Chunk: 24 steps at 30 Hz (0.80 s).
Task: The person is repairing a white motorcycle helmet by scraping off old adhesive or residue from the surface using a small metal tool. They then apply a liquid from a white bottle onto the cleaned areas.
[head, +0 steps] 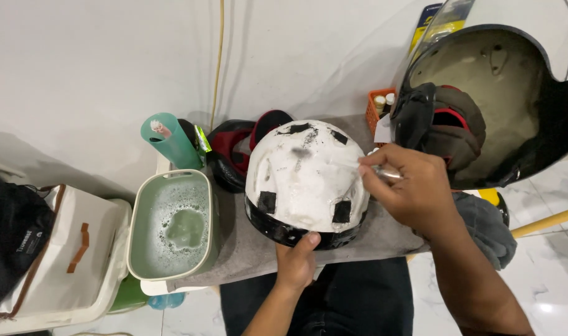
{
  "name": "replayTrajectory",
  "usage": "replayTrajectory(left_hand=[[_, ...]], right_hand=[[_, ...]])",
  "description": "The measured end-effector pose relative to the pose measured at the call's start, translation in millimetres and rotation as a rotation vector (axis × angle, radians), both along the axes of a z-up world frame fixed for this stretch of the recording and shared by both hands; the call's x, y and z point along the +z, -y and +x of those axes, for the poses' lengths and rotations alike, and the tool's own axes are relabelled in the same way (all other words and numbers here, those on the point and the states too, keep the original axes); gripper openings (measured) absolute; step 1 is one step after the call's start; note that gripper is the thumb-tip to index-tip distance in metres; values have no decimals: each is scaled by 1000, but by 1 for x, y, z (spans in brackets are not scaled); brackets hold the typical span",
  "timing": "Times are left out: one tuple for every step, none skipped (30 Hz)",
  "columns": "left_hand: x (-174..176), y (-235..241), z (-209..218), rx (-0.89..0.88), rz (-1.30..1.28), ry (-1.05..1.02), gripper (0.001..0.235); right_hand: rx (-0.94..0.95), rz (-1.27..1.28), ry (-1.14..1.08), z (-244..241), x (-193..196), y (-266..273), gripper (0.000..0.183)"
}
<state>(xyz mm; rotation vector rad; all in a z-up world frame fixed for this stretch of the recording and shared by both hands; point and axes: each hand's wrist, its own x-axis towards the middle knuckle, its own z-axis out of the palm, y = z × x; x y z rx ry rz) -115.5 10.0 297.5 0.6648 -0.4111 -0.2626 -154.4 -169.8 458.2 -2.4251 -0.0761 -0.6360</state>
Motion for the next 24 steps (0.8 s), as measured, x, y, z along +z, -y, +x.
replayTrajectory(left_hand=[[-2,-1,0,-4,-4,-5,82],[-6,-1,-1,-4,-5,-2,82],[-10,-2,-1,5,-1,-20,85],[-15,-2,0,12,2,-35,89],[-18,-1,3,10,0,-30,89],[-21,-3,2,6,1,-47,86],[-26,-4,1,1,2,-63,84],[-27,-4,2,0,4,-63,84],[-28,-5,2,2,-5,-84,87],[-29,-6,2,4,-13,-109,90],[-31,-7,3,2,-10,-112,90],[-33,-8,5,2,-1,-122,90],[-35,-9,6,1,8,-132,89],[-31,-10,6,1,7,-129,89],[-26,-12,7,-16,8,-130,90],[-23,-12,7,-32,7,-132,91],[-23,-12,9,-32,6,-131,91],[-25,-12,8,-32,14,-135,92],[-27,-12,8,-32,22,-140,93],[-27,-12,8,-33,23,-141,93],[-28,-12,8,-31,12,-134,91],[-28,-12,8,-30,2,-127,89],[-31,-12,8,-32,3,-127,89],[-33,-12,8,-35,9,-153,90]], right_hand=[[-108,-23,112,0,-2,-1,10],[-109,-23,115,-2,-4,3,10],[-19,59,1,-3,-6,8,9],[69,141,-110,-3,-9,13,8],[66,139,-105,-1,-10,13,8],[-33,178,-66,0,-14,12,10],[-132,216,-27,1,-17,12,12],[-134,218,-27,1,-22,15,12],[-48,270,-68,0,-26,19,9],[38,323,-113,-1,-31,23,7],[35,326,-116,-3,-34,21,7],[-23,313,-73,-4,-37,20,9],[-81,300,-30,-6,-39,18,13],[-80,300,-27,-9,-40,17,13],[18,286,2,-11,-42,17,10],[117,271,29,-14,-44,17,7],[117,269,30,-15,-53,20,7],[39,186,87,-17,-62,22,12],[-39,103,143,-20,-71,24,18],[-41,104,142,-23,-74,20,18],[6,253,121,-26,-76,17,12],[51,401,100,-30,-78,14,7],[48,402,100,-33,-84,16,7],[-14,370,116,-35,-90,18,9]])
